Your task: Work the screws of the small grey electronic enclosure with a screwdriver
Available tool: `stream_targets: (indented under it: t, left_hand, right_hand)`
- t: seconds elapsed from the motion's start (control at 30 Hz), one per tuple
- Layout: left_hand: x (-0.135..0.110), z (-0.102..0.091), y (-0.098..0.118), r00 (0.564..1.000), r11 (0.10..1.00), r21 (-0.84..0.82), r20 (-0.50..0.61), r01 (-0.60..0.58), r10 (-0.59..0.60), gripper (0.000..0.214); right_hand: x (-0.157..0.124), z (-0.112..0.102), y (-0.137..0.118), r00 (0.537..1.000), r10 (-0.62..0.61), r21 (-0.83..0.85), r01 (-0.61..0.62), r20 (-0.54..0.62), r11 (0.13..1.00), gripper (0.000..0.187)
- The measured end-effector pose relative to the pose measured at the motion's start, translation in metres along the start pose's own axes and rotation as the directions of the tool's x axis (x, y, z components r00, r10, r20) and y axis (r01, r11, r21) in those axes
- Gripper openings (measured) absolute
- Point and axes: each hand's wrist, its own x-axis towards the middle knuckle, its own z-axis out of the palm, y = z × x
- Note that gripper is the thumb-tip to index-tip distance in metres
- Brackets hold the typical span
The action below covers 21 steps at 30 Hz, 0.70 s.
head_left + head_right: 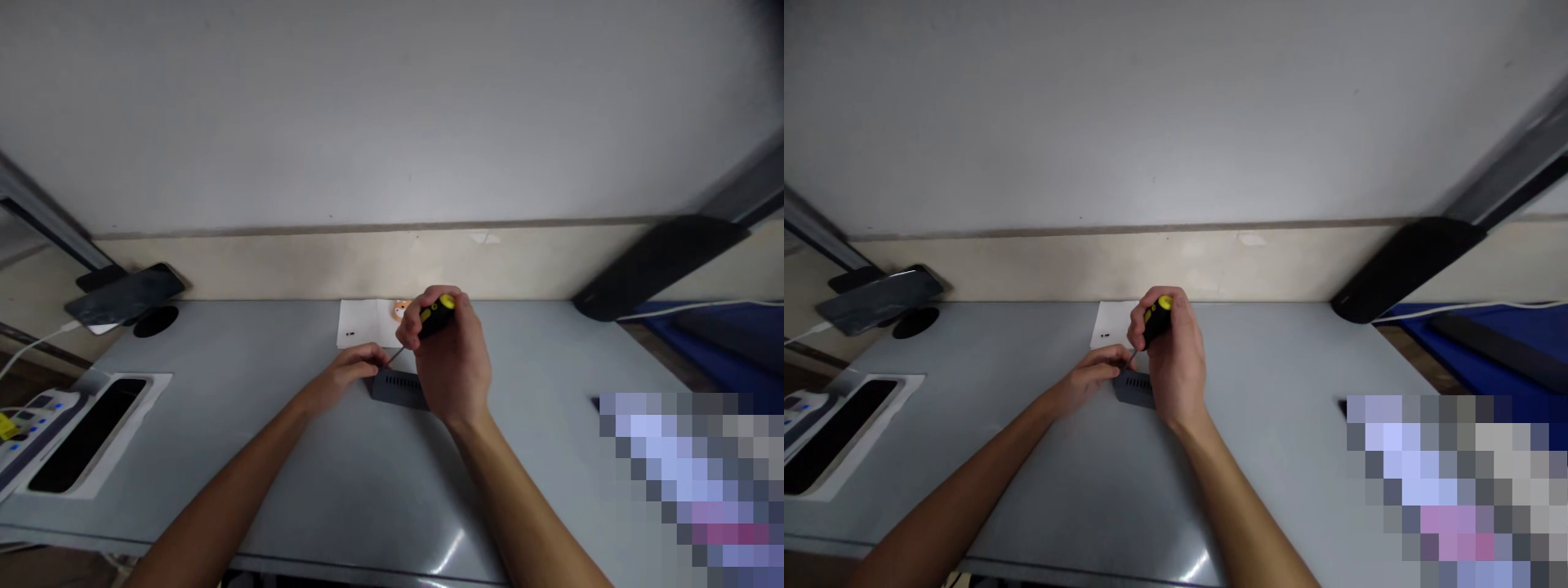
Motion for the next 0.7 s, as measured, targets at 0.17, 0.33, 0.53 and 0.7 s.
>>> stream_targets:
  t: [0.17,0.33,0.53,0.7]
  left_hand:
    - [0.0004,-0.0002,-0.0002,1.000,1.000,0.005,-0.008,0.002,-0.002,0.019]
    - [0.0002,0.0004,0.0005,1.000,1.000,0.009,-0.007,-0.004,0.004,0.019]
    - [0.0010,-0.0004,-0.0032,1.000,0.998,0.051,-0.004,-0.020,0.020,0.018]
    - [0.0032,-0.0022,-0.0041,0.999,0.985,0.169,-0.004,-0.042,0.043,0.017]
  right_hand:
    - [0.0007,-0.0018,0.0040,1.000,-0.019,-0.070,0.018,-0.013,0.997,0.030]
    - [0.0016,-0.0061,0.0044,0.997,-0.071,-0.225,0.078,0.040,0.971,0.032]
    - [0.0021,-0.0068,0.0029,0.994,-0.093,-0.169,0.102,0.060,0.980,0.031]
    - [-0.0007,-0.0024,0.0031,0.996,-0.069,-0.087,0.073,0.049,0.994,0.023]
